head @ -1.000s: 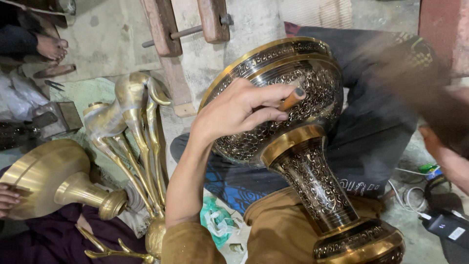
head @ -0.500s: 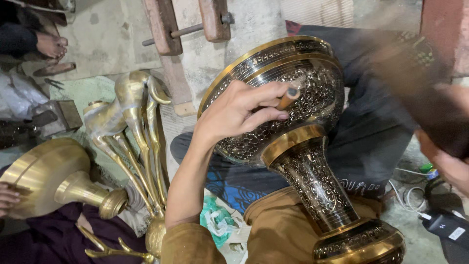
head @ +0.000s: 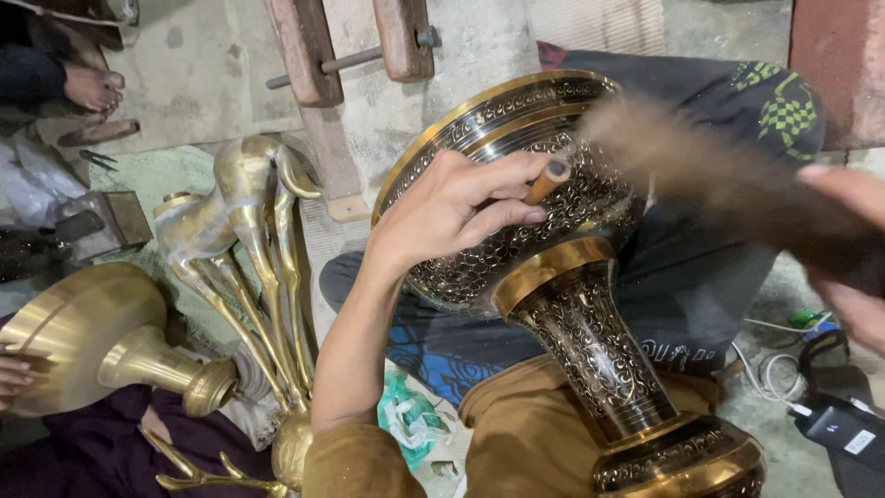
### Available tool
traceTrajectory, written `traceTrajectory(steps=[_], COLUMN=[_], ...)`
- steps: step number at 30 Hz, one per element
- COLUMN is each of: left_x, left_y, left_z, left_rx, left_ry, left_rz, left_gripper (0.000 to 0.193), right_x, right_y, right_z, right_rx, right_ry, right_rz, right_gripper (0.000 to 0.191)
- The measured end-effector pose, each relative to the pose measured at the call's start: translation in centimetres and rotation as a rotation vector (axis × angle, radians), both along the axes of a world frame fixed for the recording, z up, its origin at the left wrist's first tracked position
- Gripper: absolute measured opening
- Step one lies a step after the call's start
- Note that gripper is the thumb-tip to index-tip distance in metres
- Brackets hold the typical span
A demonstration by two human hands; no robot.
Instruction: The person sits on the workshop floor holding a small punch against the engraved surface of a large ornate brass vase and strikes it with a wooden mallet, working decorative details into the metal. They reposition the punch repeatedly across the vase's bowl and rim while steadying the vase with their other hand.
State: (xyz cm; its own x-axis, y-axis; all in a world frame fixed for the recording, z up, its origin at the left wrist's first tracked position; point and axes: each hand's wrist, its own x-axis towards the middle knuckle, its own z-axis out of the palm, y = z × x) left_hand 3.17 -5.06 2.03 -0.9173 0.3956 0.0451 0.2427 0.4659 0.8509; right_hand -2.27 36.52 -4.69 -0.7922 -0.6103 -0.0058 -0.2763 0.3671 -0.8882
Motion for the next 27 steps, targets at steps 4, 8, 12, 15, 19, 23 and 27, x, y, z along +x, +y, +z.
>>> traceTrajectory(steps=[4,8,12,15,19,23,27], left_x=[0.0,-0.2,-0.2,-0.3,-0.4,-0.6,-0.6], left_y=[0.0,-0.1,-0.4,-0.3,-0.3,-0.2,-0.4], left_z=[-0.3,-0.7,-0.9,-1.0,-0.8,-0.6,-0.7], left_rx=[0.03,0.021,0.041,0.047,0.02,0.006,0.031], left_ry=[0.09,0.048,0.042,0.074,0.061,0.054,0.05], left_rz=[-0.011,-0.017,-0.044,-0.033,-0.037,-0.04,-0.05], left_gripper=[0.045,0.047,0.043,0.05,0.048,0.049,0.049], right_x=[-1.5,-1.5,-1.0,-1.1,-0.9,-0.3,0.0], right_y=[1.2,2.3,2.3,1.7,0.8,1.0,1.5], right_z=[-0.5,-1.9,-2.6,-2.1,-1.1,-0.7,-1.7], right_rx=[0.602,0.462,0.414,0.383,0.229,0.035,0.201], right_ry=[0.299,0.265,0.068,0.098,-0.023,-0.07,-0.049], right_rz=[0.186,0.175,0.05,0.045,-0.009,0.019,-0.061], right_gripper=[0.069,0.067,0.046,0.064,0.054,0.072,0.066])
